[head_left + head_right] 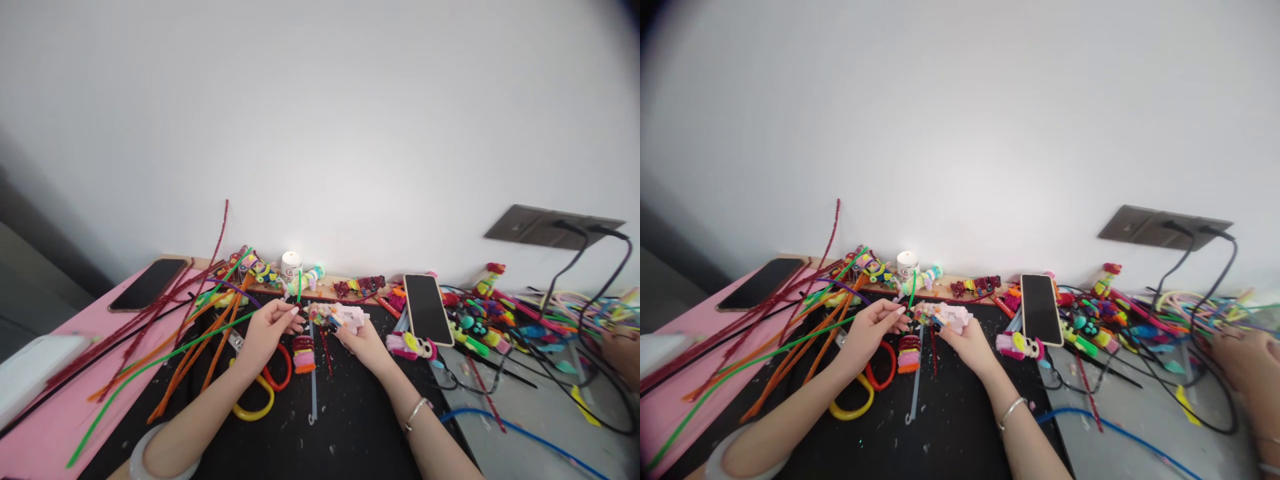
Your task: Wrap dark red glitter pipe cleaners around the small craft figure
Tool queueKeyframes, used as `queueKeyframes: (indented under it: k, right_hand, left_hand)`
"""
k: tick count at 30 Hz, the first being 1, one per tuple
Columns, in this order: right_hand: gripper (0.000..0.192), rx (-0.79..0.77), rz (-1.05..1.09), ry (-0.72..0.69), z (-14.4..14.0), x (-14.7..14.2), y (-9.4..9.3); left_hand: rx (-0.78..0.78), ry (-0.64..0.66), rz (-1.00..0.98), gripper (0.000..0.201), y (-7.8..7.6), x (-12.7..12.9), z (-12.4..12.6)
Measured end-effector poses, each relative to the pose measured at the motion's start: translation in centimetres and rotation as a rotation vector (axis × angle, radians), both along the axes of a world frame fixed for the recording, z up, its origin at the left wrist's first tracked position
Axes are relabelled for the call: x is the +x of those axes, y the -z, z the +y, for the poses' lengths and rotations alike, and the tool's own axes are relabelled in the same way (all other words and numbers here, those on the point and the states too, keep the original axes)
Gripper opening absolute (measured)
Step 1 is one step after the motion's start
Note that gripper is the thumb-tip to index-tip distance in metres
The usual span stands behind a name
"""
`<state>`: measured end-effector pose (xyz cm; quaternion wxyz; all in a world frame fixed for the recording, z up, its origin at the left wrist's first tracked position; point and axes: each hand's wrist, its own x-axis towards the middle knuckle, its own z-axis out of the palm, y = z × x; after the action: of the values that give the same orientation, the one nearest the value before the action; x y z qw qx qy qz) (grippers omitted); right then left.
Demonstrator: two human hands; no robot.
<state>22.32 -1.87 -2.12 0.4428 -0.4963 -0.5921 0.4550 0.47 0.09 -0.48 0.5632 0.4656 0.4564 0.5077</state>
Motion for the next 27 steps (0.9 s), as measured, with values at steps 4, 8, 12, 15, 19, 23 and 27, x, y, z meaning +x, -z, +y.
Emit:
queueKeyframes:
  k: [4, 8, 12, 15, 19, 23, 27]
  right_hand:
    - [0.016, -0.006, -0.009, 0.006, 0.07, 0.06, 0.23]
    - [0.016, -0.032, -0.031, 0.009, 0.13, 0.11, 0.42]
    - [0.021, -0.064, -0.041, 0.022, 0.03, 0.09, 0.38]
    - [0.025, -0.069, -0.046, 0.021, -0.08, 0.05, 0.21]
    - [0.029, -0.067, -0.050, 0.018, -0.16, -0.01, -0.01]
    - [0.029, -0.065, -0.055, 0.017, -0.15, -0.05, -0.04]
    - [0.029, -0.069, -0.074, 0.007, -0.08, -0.02, 0.03]
  left_hand:
    - [0.004, -0.003, 0.006, 0.032, -0.06, 0.03, -0.06]
    - [0.011, 0.002, 0.022, 0.030, -0.16, 0.04, -0.16]
    - [0.022, 0.003, 0.027, 0.030, -0.29, 0.06, -0.21]
    - [0.025, 0.004, 0.022, 0.030, -0.37, 0.08, -0.22]
    - [0.028, 0.003, 0.026, 0.030, -0.43, 0.12, -0.26]
    - [0.034, 0.008, 0.029, 0.030, -0.39, 0.18, -0.25]
    - [0.036, 0.004, 0.017, 0.029, -0.17, 0.18, -0.14]
